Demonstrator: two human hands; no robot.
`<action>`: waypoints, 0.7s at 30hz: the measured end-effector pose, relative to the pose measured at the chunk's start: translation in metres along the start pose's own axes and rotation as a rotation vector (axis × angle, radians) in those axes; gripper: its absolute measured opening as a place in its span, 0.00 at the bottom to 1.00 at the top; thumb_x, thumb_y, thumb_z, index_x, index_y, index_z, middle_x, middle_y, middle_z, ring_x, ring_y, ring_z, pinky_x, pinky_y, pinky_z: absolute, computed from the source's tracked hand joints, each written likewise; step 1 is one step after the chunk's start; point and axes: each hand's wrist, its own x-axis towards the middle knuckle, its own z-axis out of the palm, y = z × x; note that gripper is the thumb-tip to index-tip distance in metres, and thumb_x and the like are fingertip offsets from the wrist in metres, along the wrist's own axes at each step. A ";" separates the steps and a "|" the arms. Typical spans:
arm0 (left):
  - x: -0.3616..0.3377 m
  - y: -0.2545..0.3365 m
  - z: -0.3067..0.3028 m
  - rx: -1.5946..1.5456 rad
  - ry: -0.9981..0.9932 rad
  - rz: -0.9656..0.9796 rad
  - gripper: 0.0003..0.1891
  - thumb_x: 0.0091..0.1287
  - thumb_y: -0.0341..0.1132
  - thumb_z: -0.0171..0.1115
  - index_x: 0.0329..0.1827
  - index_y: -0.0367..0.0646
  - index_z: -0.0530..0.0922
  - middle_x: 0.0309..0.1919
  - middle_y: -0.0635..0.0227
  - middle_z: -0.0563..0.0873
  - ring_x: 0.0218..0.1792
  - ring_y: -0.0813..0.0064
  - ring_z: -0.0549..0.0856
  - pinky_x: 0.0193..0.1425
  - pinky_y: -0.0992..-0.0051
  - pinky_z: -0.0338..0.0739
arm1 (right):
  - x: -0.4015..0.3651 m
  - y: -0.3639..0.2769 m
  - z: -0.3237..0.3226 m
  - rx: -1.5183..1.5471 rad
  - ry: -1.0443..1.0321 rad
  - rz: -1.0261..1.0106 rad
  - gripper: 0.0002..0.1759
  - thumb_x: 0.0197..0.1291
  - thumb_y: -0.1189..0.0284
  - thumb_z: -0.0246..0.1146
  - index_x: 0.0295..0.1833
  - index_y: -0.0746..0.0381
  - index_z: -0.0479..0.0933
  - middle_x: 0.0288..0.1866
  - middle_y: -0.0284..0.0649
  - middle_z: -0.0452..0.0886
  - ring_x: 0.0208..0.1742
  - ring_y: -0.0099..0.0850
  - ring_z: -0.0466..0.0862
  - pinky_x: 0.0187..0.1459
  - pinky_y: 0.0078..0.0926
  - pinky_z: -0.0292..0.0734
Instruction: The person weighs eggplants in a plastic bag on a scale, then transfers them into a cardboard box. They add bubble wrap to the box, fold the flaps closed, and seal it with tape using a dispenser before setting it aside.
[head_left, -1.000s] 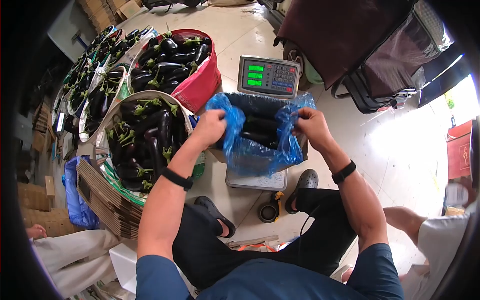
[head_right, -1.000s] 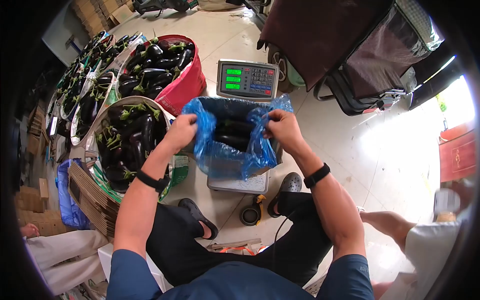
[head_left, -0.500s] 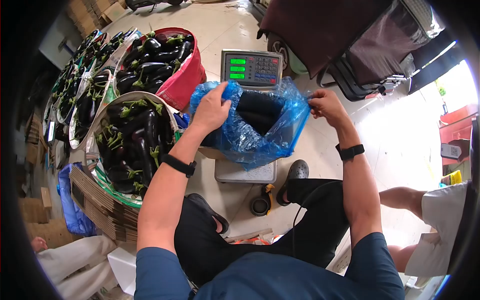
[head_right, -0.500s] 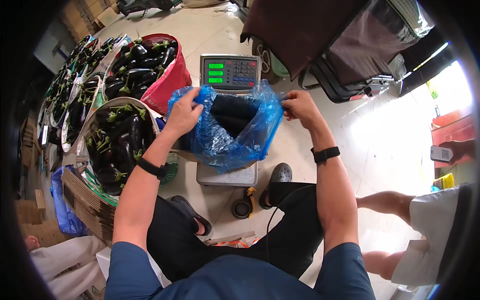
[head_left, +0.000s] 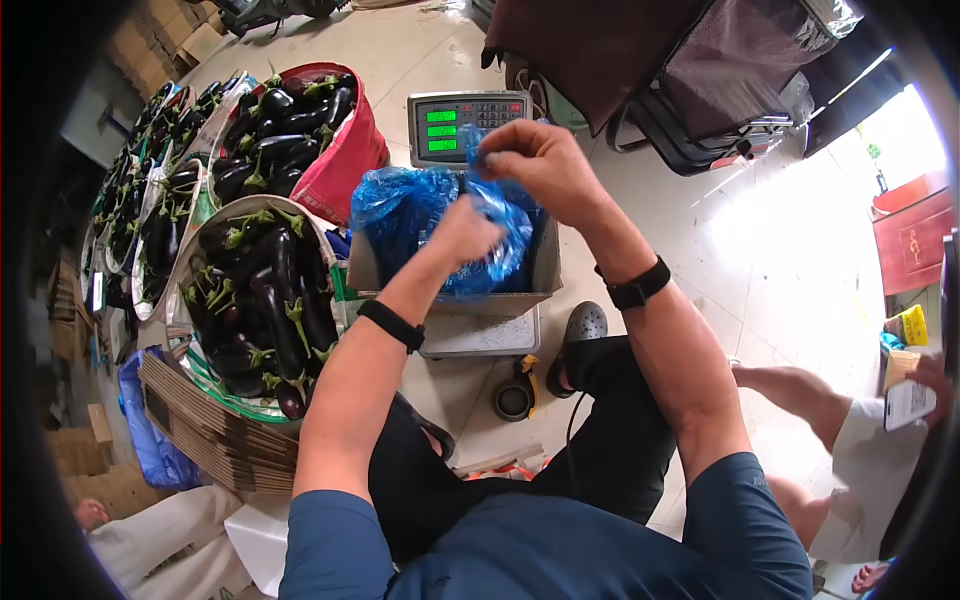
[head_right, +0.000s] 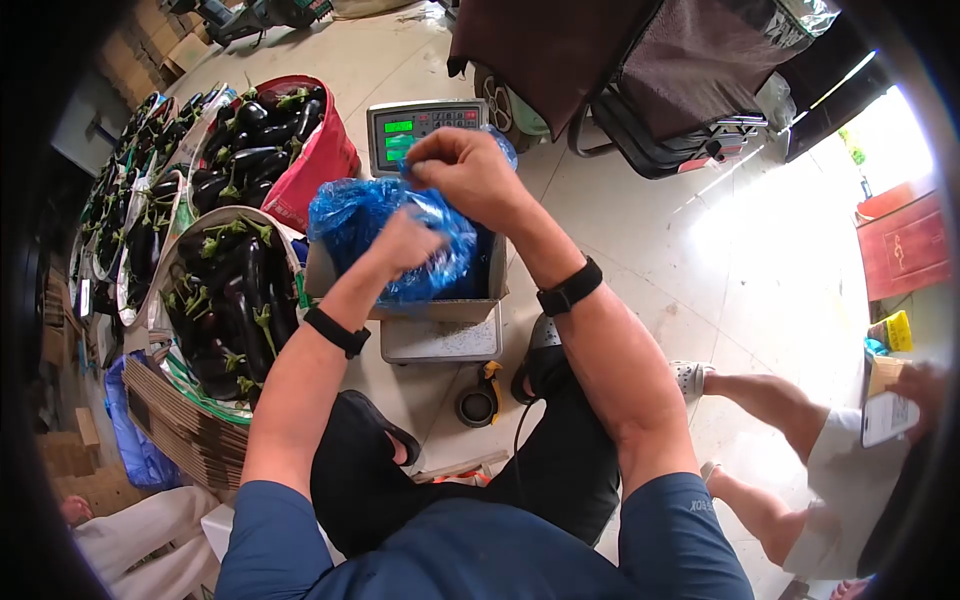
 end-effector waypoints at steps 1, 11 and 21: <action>0.004 0.002 -0.011 -0.334 0.099 -0.127 0.08 0.67 0.30 0.65 0.46 0.37 0.86 0.37 0.57 0.89 0.38 0.61 0.89 0.43 0.66 0.85 | 0.003 -0.003 -0.001 -0.001 0.007 -0.087 0.14 0.65 0.81 0.66 0.56 0.70 0.82 0.45 0.41 0.88 0.49 0.29 0.89 0.55 0.26 0.86; 0.011 -0.049 -0.098 -0.398 1.188 0.005 0.14 0.63 0.23 0.62 0.52 0.35 0.84 0.44 0.57 0.87 0.45 0.63 0.87 0.53 0.66 0.82 | -0.022 0.108 -0.110 -0.162 0.279 0.426 0.35 0.63 0.65 0.71 0.71 0.73 0.71 0.56 0.48 0.83 0.53 0.35 0.86 0.53 0.30 0.81; -0.030 0.006 -0.020 0.272 -0.258 -0.013 0.36 0.62 0.52 0.72 0.66 0.31 0.78 0.56 0.47 0.88 0.56 0.50 0.87 0.63 0.62 0.80 | 0.036 0.128 -0.039 -0.732 0.133 0.255 0.17 0.65 0.67 0.66 0.53 0.69 0.84 0.40 0.50 0.90 0.42 0.39 0.89 0.48 0.37 0.81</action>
